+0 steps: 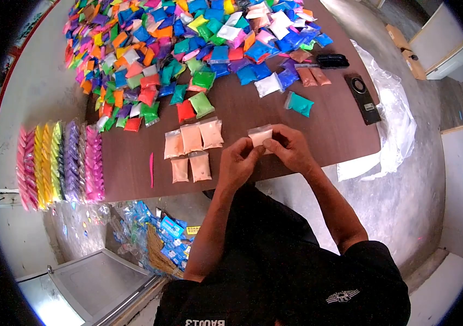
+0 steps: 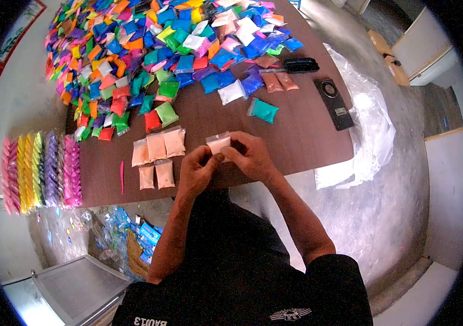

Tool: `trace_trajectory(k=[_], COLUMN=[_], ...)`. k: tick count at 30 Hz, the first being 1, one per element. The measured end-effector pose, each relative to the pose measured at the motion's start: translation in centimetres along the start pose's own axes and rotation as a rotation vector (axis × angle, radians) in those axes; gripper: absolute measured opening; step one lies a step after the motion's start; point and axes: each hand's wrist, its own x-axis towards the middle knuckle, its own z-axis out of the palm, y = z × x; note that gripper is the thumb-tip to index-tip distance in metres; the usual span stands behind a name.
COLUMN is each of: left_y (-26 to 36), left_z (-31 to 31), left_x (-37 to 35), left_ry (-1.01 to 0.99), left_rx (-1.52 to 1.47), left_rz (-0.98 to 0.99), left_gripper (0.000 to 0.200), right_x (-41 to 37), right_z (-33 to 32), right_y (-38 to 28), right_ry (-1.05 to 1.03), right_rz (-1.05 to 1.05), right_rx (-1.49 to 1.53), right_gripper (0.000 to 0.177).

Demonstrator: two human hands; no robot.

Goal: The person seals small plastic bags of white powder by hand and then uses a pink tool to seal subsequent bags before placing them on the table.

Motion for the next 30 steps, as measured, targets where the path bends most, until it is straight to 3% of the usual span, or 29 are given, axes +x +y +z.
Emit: trace_trajectory(k=[3, 19, 22, 28, 30], left_y=[0.1, -0.2, 0.0, -0.1, -0.2], left_z=[0.9, 0.5, 0.7, 0.4, 0.4], left_x=[-0.2, 0.0, -0.1, -0.1, -0.1], left_ry=[0.067, 0.004, 0.035, 0.029, 0.005], left_rx=[-0.165, -0.073, -0.220, -0.108, -0.115], left_rz=[0.136, 0.069, 0.122, 0.089, 0.041], left_gripper=[0.027, 0.029, 0.030, 0.029, 0.028], right_x=[-0.1, 0.0, 0.0, -0.1, 0.0], right_z=[0.0, -0.2, -0.2, 0.0, -0.2], right_y=[-0.1, -0.2, 0.3, -0.1, -0.2], right_ry=[0.040, 0.029, 0.050, 0.015, 0.010], right_rz=[-0.002, 0.031, 0.032, 0.005, 0.046], right_rx=[0.001, 0.009, 0.034, 0.066, -0.032], right_gripper=[0.025, 0.026, 0.025, 0.023, 0.022])
